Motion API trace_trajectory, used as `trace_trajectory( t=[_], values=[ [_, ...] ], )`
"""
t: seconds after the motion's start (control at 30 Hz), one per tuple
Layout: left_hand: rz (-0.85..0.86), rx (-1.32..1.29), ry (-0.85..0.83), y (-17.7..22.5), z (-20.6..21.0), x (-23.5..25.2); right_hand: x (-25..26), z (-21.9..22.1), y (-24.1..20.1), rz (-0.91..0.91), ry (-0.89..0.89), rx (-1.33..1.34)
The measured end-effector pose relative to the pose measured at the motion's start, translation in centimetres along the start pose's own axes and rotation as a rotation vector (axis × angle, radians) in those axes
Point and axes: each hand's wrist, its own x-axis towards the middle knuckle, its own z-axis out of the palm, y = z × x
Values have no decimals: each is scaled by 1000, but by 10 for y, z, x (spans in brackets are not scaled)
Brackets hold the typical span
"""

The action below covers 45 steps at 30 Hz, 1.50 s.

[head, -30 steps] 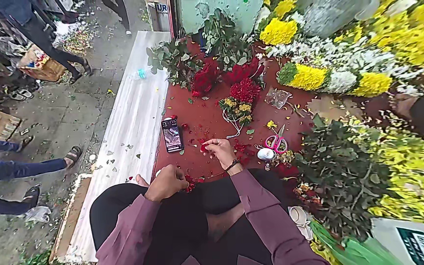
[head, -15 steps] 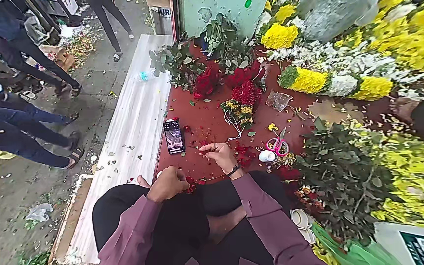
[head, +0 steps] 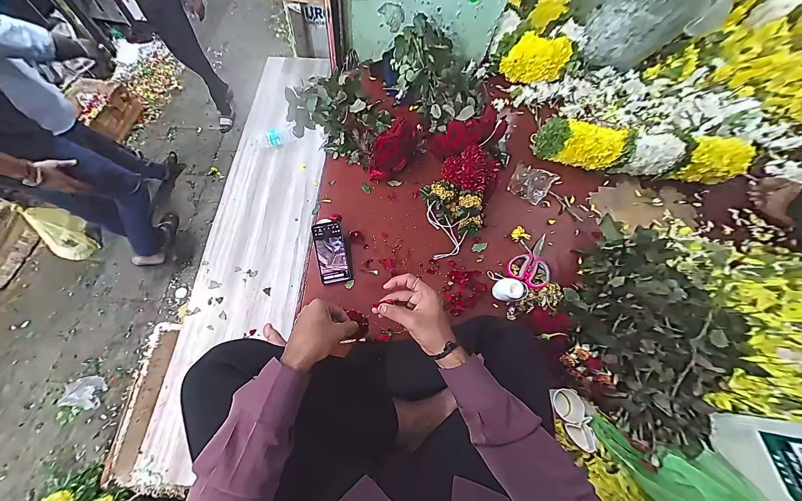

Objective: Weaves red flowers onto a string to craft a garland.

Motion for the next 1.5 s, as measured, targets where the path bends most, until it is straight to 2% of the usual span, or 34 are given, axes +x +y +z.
trace_trajectory(
  t=[0.17,0.3,0.4,0.53,0.6,0.73,0.8,0.87,1.03,1.1,1.2,1.27,1.33,1.37,1.43,1.47,1.5],
  values=[
    [78,-114,-44,1,1,0,-13,13,-1,208,-131,35],
    [141,-177,-120,4,1,-1,-9,16,8,303,-49,1],
    [176,-174,-133,3,2,0,-8,15,8,357,-58,-47],
    [163,-180,-156,3,-2,-1,-4,3,17,414,-198,-150],
    [153,-199,-159,2,-2,-1,2,-14,17,363,-314,-190],
    [112,-219,-131,1,-6,-1,11,-29,18,166,-308,-460],
    [101,-239,-120,1,-8,-2,12,-25,30,134,-450,-490],
    [85,-256,-107,0,-12,-2,11,-21,38,176,-544,-461],
    [54,-313,-40,-5,-21,-4,18,-41,20,89,-326,-409],
    [34,-322,-2,-4,-23,-4,15,-47,13,30,-415,-352],
    [-1,-196,79,-5,-19,-1,3,-32,3,-63,-672,-247],
    [7,5,13,-1,-15,-3,-4,-17,-4,-150,-678,-136],
    [112,162,-195,7,-15,-9,1,-12,-8,-221,-552,-92],
    [219,160,-319,11,-15,-12,7,-13,-6,-229,-495,-86],
    [507,-65,-489,15,-15,-14,18,-17,8,-172,-464,-43],
    [625,-238,-480,18,-12,-14,20,-18,15,-89,-467,3],
    [679,-381,-387,21,-9,-14,15,-15,17,26,-434,74]
  ],
)
